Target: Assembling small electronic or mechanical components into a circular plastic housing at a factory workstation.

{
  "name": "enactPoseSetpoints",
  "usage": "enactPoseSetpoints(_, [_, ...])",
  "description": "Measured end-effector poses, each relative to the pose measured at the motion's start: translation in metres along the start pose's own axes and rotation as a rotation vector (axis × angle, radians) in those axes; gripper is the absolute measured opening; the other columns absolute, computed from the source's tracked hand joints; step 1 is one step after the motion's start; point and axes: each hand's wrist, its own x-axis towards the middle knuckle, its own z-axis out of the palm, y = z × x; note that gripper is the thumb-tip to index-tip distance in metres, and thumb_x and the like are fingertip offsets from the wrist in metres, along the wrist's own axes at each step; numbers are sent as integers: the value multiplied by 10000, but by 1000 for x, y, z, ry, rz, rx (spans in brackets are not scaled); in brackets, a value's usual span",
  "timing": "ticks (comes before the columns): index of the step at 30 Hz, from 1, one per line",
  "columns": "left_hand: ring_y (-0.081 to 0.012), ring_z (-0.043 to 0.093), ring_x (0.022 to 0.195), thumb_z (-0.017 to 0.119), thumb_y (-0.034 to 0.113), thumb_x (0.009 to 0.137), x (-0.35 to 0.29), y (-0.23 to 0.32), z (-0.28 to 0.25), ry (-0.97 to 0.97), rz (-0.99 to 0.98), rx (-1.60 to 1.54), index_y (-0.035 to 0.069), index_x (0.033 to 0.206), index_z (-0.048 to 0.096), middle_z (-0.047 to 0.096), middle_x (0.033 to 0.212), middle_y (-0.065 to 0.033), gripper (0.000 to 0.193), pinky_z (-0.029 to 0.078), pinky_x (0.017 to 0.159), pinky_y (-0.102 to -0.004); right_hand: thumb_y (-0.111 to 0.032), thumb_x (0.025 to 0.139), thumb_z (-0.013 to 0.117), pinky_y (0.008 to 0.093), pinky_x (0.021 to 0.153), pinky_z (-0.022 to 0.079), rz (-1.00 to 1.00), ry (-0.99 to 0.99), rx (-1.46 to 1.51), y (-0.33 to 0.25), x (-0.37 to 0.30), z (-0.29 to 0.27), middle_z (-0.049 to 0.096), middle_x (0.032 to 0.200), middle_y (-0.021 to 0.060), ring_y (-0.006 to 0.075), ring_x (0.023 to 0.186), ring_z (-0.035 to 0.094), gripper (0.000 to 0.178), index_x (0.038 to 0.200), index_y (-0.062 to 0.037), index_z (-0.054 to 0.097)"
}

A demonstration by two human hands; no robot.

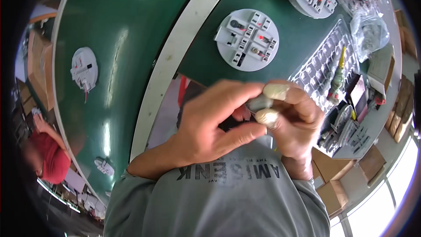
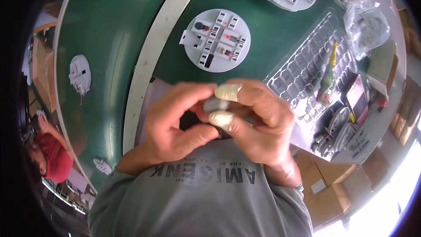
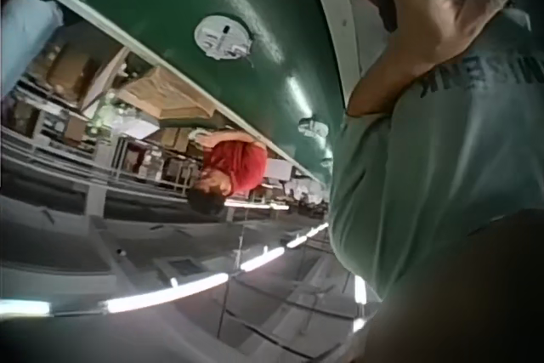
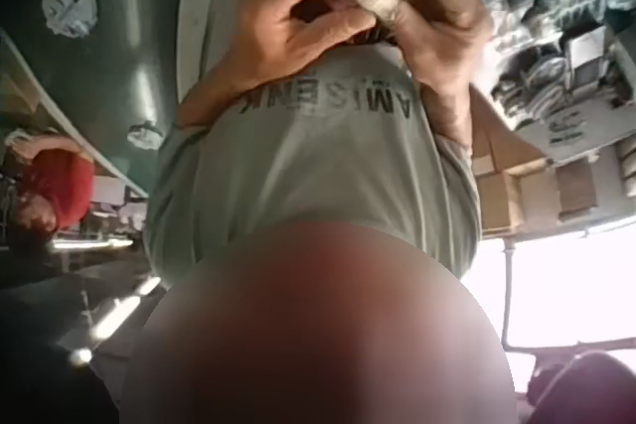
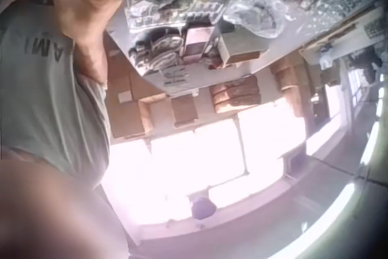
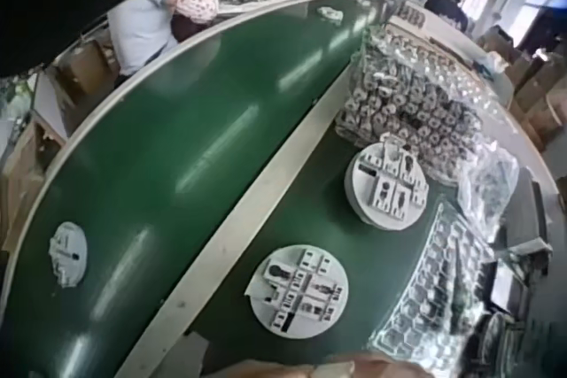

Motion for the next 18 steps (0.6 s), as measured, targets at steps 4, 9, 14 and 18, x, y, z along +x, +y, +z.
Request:
enactPoseSetpoints(4, [-177,711,796,770,-35,906,-12,-5,-4,-171,164,262,-51,1216,741,753,965,-141,311,552,692,-292,-22,889,861,317,743,630,410,-36,150,11,-23,-2,740,1126,114,168,935,731,311,1138,31,683])
enactPoseSetpoints(9, [-166,686,679,836,-14,878,-8,6,4,-70,41,348,-30,1012,781,720,784,-105,146,508,590,-267,-18,896,846,313,711,604,-86,8,-252,21,-25,-2,736,1099,146,188,891,727,284,1105,-12,654])
enactPoseSetpoints(14, [-96,633,645,746,-28,927,-15,18,-7,-38,-202,396,-33,903,739,690,732,-108,27,472,545,-309,-36,873,844,353,691,611,-399,-141,-582,15,-13,-6,704,1115,184,277,839,732,332,1155,-8,670])
enactPoseSetpoints(18, [-79,628,659,721,25,956,14,25,-26,-284,-451,289,-22,857,705,670,708,-112,111,475,555,-300,-62,847,848,404,743,632,-414,-411,-754,1,7,-10,698,1142,186,353,875,736,410,1221,-5,688])
